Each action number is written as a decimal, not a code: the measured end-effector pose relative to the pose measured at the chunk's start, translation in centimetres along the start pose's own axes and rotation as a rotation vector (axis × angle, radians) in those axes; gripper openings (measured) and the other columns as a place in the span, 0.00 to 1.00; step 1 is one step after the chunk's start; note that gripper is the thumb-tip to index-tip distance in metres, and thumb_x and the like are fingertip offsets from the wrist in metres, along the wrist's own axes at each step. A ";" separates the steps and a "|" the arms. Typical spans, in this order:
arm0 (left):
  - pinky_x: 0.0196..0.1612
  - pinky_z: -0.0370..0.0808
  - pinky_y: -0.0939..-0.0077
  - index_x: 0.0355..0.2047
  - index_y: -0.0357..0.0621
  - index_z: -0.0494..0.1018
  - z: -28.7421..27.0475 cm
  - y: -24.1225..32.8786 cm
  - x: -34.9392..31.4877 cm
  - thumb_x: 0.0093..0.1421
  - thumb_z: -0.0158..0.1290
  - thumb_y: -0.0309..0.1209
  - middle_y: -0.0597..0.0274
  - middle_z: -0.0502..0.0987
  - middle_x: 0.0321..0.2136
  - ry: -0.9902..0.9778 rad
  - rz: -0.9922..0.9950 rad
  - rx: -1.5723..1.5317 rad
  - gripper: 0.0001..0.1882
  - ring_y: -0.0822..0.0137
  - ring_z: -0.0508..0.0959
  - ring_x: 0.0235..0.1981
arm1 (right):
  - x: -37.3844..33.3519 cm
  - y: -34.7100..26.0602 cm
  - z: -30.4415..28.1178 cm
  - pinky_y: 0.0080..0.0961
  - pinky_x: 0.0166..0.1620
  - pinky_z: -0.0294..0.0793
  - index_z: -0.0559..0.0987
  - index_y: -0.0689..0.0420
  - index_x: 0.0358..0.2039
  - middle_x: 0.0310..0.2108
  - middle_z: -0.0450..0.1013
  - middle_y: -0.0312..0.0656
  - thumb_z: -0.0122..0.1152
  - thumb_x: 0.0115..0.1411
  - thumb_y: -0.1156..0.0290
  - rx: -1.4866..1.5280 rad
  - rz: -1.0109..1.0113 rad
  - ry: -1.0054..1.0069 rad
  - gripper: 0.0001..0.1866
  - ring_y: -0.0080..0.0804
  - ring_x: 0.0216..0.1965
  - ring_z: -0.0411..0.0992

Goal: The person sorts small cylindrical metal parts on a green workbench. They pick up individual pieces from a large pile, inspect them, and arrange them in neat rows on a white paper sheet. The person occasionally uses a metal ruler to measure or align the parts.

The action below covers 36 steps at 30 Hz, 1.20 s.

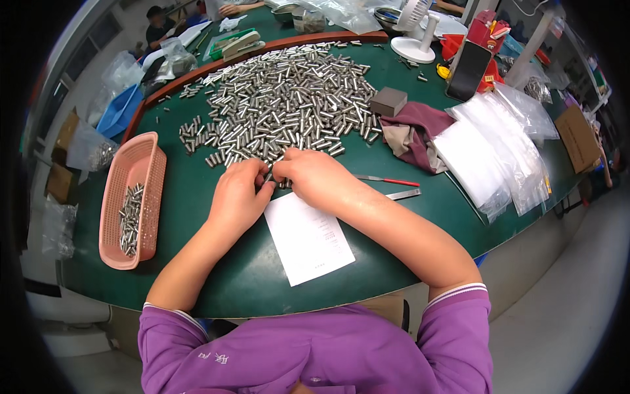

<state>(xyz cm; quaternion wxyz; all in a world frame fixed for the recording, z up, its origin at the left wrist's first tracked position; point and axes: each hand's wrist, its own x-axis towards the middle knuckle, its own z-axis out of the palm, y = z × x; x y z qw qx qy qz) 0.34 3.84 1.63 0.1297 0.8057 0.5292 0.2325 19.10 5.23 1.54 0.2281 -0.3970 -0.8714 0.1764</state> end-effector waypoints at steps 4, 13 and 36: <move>0.40 0.71 0.64 0.34 0.38 0.74 0.1 0.1 0.0 0.47 0.61 0.27 0.55 0.74 0.33 -0.058 0.091 -0.027 0.13 0.55 0.74 0.39 | -1.0 -0.8 -0.3 0.37 0.44 0.71 0.78 0.58 0.36 0.34 0.70 0.44 0.64 0.46 0.74 -0.093 0.102 0.098 0.14 0.44 0.40 0.71; 0.38 0.73 0.66 0.38 0.36 0.73 0.6 0.1 1.0 0.46 0.60 0.23 0.55 0.72 0.33 -0.143 0.148 -0.064 0.16 0.57 0.75 0.34 | -0.6 0.2 -0.1 0.37 0.45 0.70 0.78 0.58 0.34 0.33 0.72 0.43 0.68 0.44 0.68 -0.174 0.110 0.007 0.15 0.42 0.41 0.70; 0.38 0.74 0.65 0.47 0.35 0.68 -1.4 4.2 -5.2 0.47 0.61 0.24 0.54 0.70 0.40 -0.365 0.040 -0.375 0.25 0.57 0.74 0.33 | -6.8 -3.2 -2.2 0.34 0.42 0.65 0.76 0.55 0.36 0.29 0.73 0.37 0.69 0.44 0.68 -0.006 0.028 -0.125 0.17 0.37 0.38 0.70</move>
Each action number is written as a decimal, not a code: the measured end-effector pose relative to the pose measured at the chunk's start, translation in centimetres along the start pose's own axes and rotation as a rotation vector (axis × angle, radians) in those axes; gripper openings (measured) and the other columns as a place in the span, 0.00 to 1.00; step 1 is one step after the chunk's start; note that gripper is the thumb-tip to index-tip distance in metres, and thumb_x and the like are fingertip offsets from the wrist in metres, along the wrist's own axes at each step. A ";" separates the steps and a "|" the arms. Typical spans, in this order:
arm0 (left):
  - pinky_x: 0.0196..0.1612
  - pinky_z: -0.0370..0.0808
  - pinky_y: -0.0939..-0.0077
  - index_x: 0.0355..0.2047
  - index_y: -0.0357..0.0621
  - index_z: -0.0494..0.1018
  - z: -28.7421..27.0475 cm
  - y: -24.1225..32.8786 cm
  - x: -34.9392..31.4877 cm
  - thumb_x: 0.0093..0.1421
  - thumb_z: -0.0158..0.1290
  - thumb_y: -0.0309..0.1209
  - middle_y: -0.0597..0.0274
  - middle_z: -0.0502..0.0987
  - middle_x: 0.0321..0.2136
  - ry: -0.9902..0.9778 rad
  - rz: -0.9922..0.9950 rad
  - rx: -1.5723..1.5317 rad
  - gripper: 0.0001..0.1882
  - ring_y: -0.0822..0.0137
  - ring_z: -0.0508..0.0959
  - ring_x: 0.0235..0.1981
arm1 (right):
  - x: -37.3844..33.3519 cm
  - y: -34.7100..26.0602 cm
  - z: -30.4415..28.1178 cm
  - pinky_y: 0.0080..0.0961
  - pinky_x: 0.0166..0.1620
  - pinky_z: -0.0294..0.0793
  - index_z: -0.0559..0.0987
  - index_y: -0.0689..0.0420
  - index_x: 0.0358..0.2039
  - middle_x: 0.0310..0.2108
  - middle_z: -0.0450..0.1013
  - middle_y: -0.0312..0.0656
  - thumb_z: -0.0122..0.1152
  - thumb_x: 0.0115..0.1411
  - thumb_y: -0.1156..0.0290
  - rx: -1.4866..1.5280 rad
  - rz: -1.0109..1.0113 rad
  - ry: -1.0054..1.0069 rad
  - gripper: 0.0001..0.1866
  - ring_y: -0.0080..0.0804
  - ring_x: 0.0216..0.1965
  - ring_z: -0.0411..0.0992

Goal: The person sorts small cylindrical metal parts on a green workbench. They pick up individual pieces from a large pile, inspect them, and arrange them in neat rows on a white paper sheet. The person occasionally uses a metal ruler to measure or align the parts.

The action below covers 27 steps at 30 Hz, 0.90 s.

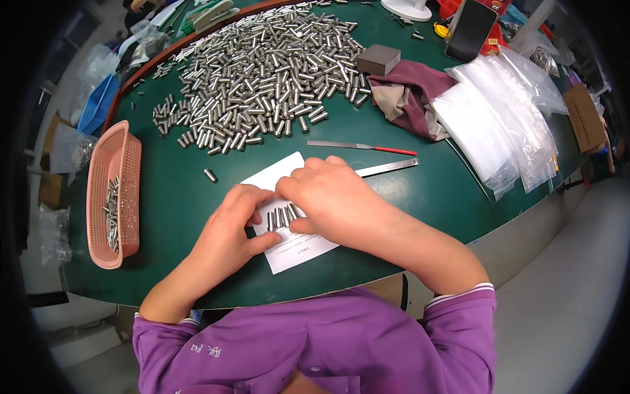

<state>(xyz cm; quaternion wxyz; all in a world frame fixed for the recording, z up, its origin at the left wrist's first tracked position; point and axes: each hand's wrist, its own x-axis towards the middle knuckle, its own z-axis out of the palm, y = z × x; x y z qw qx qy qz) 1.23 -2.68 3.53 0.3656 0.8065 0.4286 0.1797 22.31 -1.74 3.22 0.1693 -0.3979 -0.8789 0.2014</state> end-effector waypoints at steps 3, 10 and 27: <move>0.37 0.73 0.74 0.53 0.40 0.65 0.0 -0.4 -0.3 0.45 0.62 0.21 0.60 0.71 0.39 0.023 -0.001 0.039 0.33 0.67 0.73 0.33 | -0.4 0.2 -0.2 0.35 0.41 0.65 0.74 0.55 0.37 0.29 0.73 0.37 0.70 0.43 0.68 0.064 0.009 0.008 0.20 0.38 0.38 0.70; 0.38 0.73 0.73 0.59 0.41 0.59 0.3 -1.0 -0.5 0.46 0.54 0.15 0.59 0.72 0.40 -0.004 0.059 0.080 0.37 0.65 0.73 0.33 | -0.3 -0.2 0.1 0.33 0.43 0.64 0.74 0.51 0.39 0.29 0.72 0.31 0.68 0.46 0.71 0.073 0.039 -0.025 0.19 0.34 0.36 0.69; 0.37 0.73 0.71 0.62 0.43 0.57 -0.4 -1.3 -0.3 0.44 0.44 0.08 0.56 0.70 0.40 -0.022 0.094 0.116 0.41 0.64 0.72 0.32 | -0.2 0.4 0.1 0.34 0.44 0.64 0.74 0.53 0.33 0.32 0.70 0.36 0.58 0.44 0.81 0.064 -0.019 0.083 0.14 0.37 0.40 0.67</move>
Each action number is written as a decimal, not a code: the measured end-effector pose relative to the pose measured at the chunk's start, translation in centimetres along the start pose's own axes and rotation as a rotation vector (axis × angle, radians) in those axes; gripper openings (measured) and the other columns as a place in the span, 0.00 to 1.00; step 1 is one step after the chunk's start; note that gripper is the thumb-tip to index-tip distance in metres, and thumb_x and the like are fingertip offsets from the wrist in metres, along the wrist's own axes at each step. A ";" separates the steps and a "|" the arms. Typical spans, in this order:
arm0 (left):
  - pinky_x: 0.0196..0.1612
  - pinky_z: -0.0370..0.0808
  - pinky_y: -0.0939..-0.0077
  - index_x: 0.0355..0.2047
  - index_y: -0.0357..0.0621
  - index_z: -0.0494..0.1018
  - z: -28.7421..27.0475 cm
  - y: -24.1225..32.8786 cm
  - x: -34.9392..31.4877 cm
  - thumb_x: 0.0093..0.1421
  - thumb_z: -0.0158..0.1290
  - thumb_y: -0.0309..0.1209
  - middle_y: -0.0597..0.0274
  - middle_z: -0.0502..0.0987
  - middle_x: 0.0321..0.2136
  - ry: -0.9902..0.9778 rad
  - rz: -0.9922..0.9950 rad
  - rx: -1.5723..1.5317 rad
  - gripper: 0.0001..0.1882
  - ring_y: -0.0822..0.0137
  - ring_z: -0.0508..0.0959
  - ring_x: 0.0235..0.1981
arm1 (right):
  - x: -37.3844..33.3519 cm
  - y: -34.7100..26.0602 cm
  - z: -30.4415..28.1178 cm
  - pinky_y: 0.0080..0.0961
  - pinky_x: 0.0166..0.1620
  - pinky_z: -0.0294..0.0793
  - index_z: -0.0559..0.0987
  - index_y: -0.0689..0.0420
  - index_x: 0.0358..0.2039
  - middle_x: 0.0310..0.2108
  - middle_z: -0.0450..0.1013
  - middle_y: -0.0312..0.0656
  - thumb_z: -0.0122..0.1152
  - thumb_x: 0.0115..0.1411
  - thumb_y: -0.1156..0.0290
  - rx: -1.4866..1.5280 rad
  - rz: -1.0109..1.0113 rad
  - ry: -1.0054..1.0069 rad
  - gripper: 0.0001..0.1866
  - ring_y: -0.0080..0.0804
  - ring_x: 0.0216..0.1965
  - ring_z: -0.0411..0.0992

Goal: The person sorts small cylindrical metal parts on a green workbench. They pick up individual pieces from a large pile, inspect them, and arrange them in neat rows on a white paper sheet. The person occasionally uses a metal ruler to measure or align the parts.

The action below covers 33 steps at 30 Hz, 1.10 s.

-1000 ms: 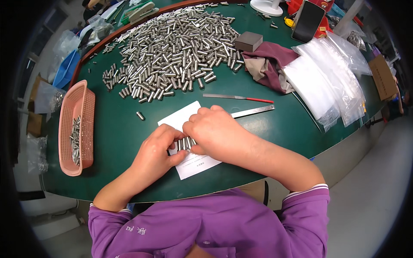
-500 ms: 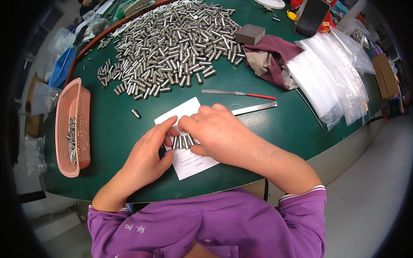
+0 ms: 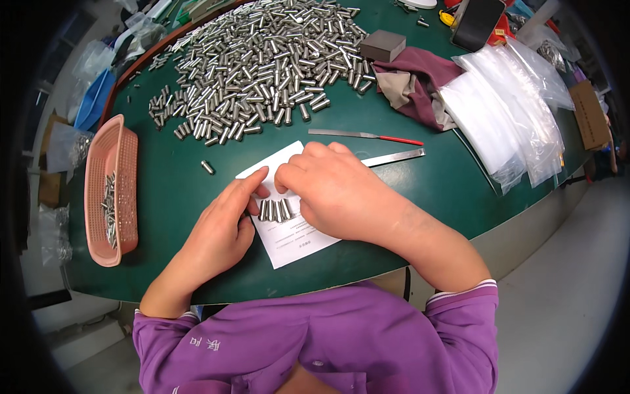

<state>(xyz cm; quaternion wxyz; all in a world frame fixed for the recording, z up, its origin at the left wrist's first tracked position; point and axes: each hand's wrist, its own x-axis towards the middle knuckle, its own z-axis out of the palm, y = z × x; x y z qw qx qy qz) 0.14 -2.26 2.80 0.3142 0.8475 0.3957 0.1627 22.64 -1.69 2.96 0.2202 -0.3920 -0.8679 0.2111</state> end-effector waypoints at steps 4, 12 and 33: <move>0.36 0.73 0.73 0.62 0.43 0.57 0.2 0.0 0.0 0.45 0.45 0.08 0.57 0.70 0.39 -0.001 -0.005 -0.046 0.40 0.65 0.71 0.32 | -0.2 0.4 -0.1 0.35 0.46 0.64 0.75 0.55 0.25 0.35 0.69 0.37 0.56 0.42 0.82 -0.057 -0.036 0.023 0.09 0.38 0.41 0.66; 0.36 0.73 0.75 0.63 0.43 0.56 0.7 0.2 0.0 0.48 0.47 0.09 0.58 0.70 0.39 -0.007 -0.003 -0.097 0.39 0.67 0.72 0.33 | -0.1 1.3 0.1 0.33 0.44 0.64 0.75 0.56 0.21 0.35 0.69 0.37 0.58 0.42 0.82 -0.103 -0.034 0.090 0.06 0.37 0.41 0.66; 0.39 0.72 0.76 0.65 0.43 0.50 0.9 0.1 0.2 0.48 0.48 0.09 0.55 0.69 0.43 0.068 -0.033 -0.099 0.43 0.68 0.72 0.35 | 0.0 1.6 -0.5 0.33 0.45 0.64 0.76 0.55 0.20 0.36 0.70 0.37 0.57 0.42 0.81 -0.076 -0.012 0.057 0.05 0.36 0.42 0.66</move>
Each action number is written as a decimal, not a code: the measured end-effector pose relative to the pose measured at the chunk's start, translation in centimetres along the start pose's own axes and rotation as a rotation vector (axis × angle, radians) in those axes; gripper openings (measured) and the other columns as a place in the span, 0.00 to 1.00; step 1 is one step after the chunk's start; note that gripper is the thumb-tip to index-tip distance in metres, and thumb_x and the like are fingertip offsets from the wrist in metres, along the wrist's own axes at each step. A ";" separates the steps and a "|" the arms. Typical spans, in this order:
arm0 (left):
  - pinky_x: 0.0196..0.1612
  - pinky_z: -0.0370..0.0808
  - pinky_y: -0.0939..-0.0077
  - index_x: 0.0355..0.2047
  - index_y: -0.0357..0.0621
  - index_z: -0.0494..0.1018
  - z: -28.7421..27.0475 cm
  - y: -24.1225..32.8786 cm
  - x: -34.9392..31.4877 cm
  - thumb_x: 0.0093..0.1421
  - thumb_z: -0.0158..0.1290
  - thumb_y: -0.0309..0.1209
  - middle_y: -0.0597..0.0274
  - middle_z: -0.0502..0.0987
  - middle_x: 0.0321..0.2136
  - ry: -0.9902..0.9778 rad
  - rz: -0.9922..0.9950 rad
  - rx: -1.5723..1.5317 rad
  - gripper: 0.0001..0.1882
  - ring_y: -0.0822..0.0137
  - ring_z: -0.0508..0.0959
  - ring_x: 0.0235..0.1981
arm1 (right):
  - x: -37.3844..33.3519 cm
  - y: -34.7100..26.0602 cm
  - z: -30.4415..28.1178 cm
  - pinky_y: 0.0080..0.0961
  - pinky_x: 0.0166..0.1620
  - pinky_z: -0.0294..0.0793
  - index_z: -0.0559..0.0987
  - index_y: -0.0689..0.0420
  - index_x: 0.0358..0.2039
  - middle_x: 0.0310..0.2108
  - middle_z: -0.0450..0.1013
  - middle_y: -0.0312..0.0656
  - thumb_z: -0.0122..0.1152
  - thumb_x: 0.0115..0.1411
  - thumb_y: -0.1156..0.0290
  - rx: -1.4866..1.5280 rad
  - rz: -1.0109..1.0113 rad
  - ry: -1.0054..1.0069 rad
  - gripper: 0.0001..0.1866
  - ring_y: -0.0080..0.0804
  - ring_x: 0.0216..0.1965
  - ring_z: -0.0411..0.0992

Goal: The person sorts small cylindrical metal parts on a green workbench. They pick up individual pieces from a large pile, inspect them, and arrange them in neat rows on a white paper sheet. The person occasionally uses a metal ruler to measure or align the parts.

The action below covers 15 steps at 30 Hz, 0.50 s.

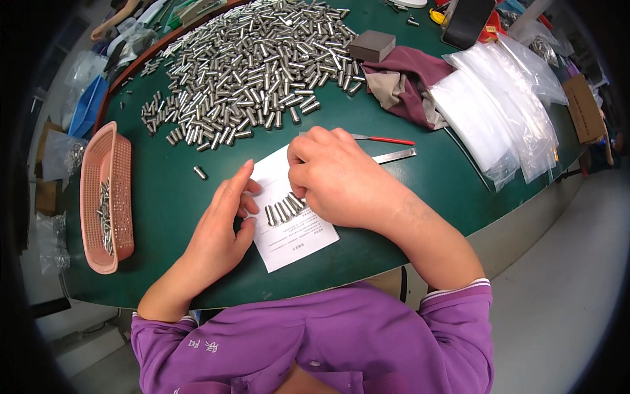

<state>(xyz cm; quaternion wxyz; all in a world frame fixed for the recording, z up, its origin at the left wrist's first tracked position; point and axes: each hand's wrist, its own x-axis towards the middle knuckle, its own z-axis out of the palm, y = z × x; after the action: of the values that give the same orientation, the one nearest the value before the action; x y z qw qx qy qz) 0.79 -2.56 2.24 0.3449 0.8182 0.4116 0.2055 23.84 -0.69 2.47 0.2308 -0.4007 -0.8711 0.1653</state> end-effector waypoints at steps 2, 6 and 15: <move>0.39 0.72 0.76 0.65 0.43 0.50 0.0 -0.2 0.1 0.48 0.48 0.09 0.55 0.69 0.43 -0.010 0.001 -0.002 0.43 0.67 0.72 0.35 | 0.0 0.0 0.0 0.33 0.45 0.64 0.76 0.55 0.20 0.36 0.70 0.36 0.57 0.42 0.81 0.005 0.000 -0.005 0.05 0.36 0.42 0.66; 0.40 0.72 0.75 0.66 0.43 0.49 -0.1 -0.1 0.0 0.48 0.50 0.11 0.56 0.69 0.42 -0.051 -0.011 -0.025 0.44 0.67 0.71 0.36 | 0.0 -0.2 0.0 0.34 0.46 0.64 0.76 0.55 0.20 0.36 0.70 0.36 0.56 0.42 0.82 -0.003 -0.003 -0.023 0.06 0.37 0.42 0.66; 0.39 0.72 0.71 0.44 0.37 0.65 1.6 0.4 0.1 0.45 0.64 0.25 0.53 0.65 0.44 0.066 0.076 0.111 0.27 0.61 0.71 0.37 | 0.4 0.8 -0.6 0.34 0.46 0.64 0.76 0.55 0.24 0.33 0.69 0.37 0.55 0.44 0.81 -0.034 0.045 0.102 0.07 0.37 0.40 0.66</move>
<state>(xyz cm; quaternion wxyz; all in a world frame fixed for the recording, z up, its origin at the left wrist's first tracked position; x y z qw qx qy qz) 2.03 -3.30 1.46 0.2772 0.8438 0.4022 0.2222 24.41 0.18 2.71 0.2644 -0.4322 -0.8515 0.1350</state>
